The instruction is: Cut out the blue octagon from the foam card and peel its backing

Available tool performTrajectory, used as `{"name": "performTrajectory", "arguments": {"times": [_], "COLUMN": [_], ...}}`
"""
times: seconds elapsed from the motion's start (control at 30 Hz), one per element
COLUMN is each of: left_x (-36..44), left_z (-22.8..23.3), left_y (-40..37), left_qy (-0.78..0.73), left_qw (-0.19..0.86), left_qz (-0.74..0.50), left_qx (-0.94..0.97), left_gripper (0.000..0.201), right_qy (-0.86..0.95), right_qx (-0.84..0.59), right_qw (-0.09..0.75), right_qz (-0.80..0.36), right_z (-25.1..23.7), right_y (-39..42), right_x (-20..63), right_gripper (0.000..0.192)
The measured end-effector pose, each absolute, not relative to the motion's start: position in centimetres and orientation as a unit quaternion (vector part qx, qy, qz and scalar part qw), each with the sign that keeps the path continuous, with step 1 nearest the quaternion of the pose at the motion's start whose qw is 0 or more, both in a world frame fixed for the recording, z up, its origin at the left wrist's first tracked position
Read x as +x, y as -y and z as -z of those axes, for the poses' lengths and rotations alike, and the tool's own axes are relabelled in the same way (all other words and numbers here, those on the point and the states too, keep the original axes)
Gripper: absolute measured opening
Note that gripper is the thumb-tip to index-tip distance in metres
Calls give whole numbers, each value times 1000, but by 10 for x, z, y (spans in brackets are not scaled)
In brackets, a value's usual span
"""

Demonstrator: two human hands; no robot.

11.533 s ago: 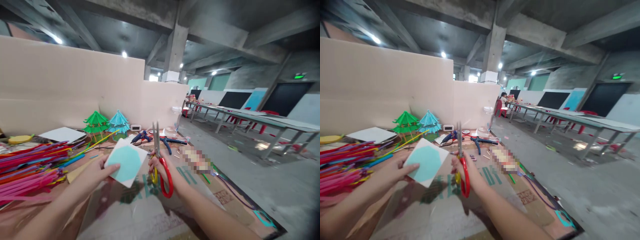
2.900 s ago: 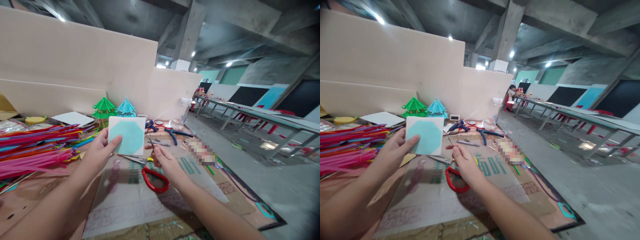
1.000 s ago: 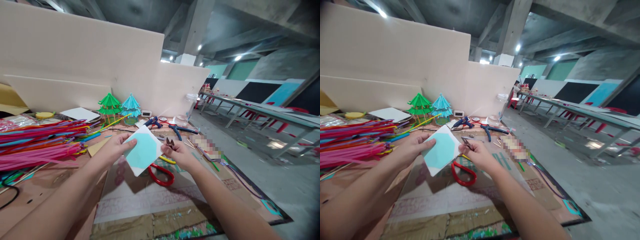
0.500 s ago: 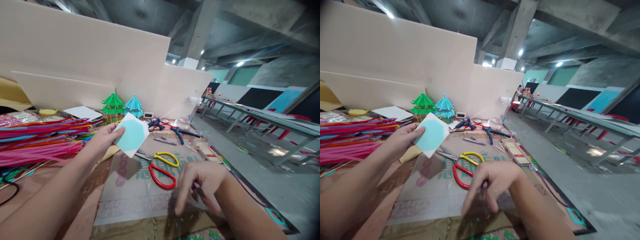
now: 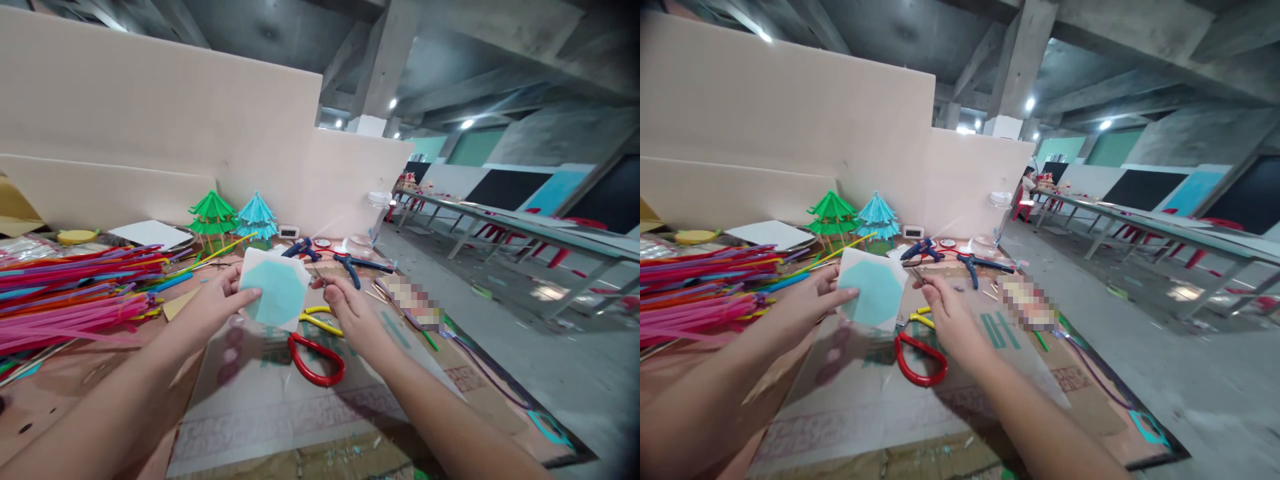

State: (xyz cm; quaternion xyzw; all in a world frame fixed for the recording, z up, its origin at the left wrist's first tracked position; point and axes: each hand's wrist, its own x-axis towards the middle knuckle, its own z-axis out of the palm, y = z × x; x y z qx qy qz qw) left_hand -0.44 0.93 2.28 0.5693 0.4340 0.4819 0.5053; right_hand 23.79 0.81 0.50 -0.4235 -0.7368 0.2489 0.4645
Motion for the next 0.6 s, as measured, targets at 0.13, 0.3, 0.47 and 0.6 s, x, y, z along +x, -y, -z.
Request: {"name": "performTrajectory", "arguments": {"times": [0.13, 0.3, 0.47, 0.6], "left_x": [-2, -4, -3, 0], "left_z": [-23, -22, -21, -20], "left_y": [-7, -6, -6, -4], "left_qy": [-448, -454, -459, -454], "left_qw": [480, 447, 442, 435], "left_qz": [-471, -457, -445, -439], "left_qx": [590, 620, 629, 642], "left_gripper": [56, 52, 50, 47], "right_qy": [749, 770, 782, 796], "right_qx": [-439, -445, -448, -439], "right_qw": [458, 440, 427, 415], "right_qz": [-194, -124, -73, -43], "right_z": [-7, -10, -9, -10], "right_y": [-5, -4, -5, -6], "right_x": [238, 240, 241, 242], "right_gripper": [33, 33, 33, 32]}}
